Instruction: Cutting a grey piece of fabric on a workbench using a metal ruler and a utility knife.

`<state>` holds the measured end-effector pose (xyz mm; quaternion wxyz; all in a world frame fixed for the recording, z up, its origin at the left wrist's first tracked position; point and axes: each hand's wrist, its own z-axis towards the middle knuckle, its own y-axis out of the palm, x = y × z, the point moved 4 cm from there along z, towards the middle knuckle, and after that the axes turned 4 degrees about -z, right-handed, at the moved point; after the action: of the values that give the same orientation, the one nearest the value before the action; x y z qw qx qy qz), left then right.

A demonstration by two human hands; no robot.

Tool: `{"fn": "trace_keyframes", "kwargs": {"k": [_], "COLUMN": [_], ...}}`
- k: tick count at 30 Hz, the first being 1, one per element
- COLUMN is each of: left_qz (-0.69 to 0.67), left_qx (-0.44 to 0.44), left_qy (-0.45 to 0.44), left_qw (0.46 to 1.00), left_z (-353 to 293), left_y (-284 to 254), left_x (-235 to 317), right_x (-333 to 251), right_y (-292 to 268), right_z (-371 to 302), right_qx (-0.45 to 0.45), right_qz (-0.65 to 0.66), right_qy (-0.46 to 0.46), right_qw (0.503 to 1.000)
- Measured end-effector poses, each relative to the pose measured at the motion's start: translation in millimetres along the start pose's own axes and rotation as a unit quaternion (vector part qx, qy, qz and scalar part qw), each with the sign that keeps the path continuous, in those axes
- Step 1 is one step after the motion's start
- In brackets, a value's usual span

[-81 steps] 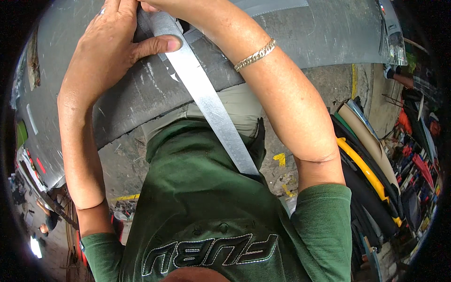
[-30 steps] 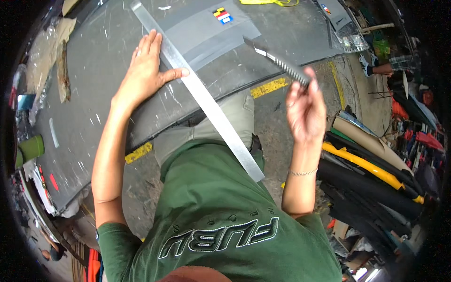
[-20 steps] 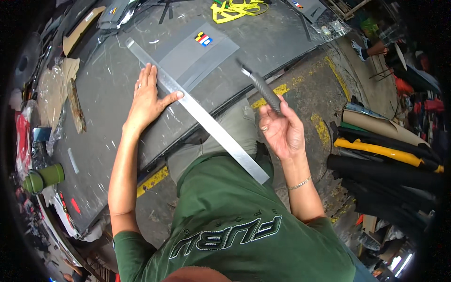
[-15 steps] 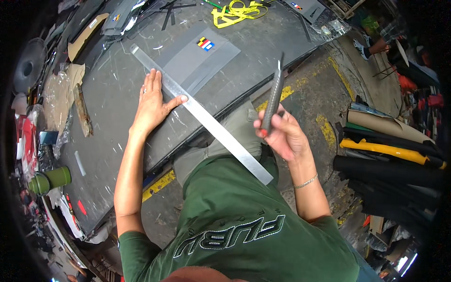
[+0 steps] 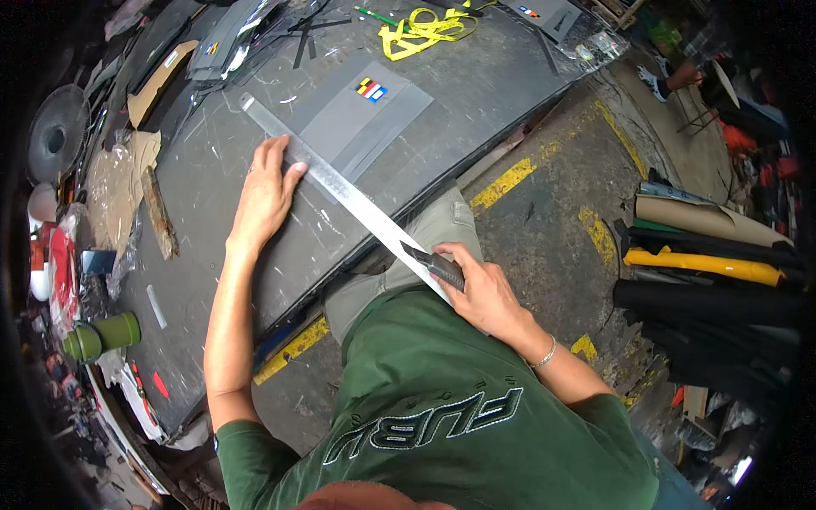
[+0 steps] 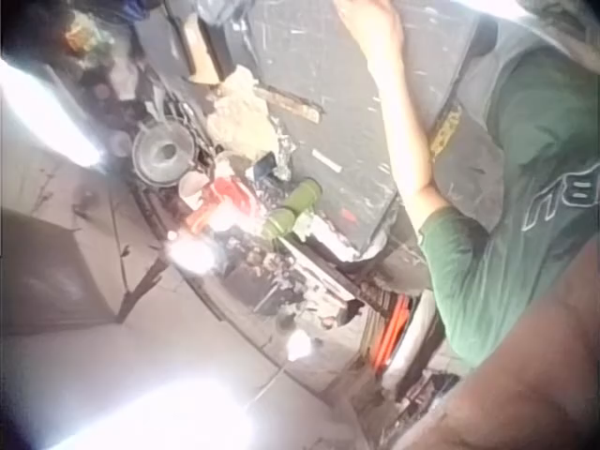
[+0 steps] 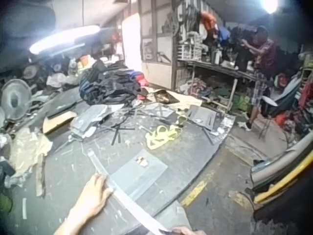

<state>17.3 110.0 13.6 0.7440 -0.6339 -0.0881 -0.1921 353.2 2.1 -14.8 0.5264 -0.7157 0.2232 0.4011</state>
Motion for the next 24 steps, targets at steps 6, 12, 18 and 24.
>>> {"fn": "trace_keyframes", "kwargs": {"k": [6,12,18,24], "left_qz": [-0.03,0.151,0.093,0.18], "left_qx": [0.007,-0.152,-0.039,0.0], "left_qy": [0.087,0.055,0.129,-0.044], "left_qw": [0.996,0.975,0.986,0.983], "left_z": [-14,-29,11,-1], "left_y": [0,-13,-17,22], "left_x": [-10,62,19,14], "right_x": [26,37,29,42], "right_y": [-31,-61,-63,-50], "right_z": [-2,-3,-4,-6], "right_qx": [0.058,0.135,0.164,0.17], "right_qz": [-0.035,-0.023,0.051,0.128], "right_qy": [-0.123,-0.11,-0.042,-0.002], "right_qw": [0.99,0.984,0.984,0.977]}}
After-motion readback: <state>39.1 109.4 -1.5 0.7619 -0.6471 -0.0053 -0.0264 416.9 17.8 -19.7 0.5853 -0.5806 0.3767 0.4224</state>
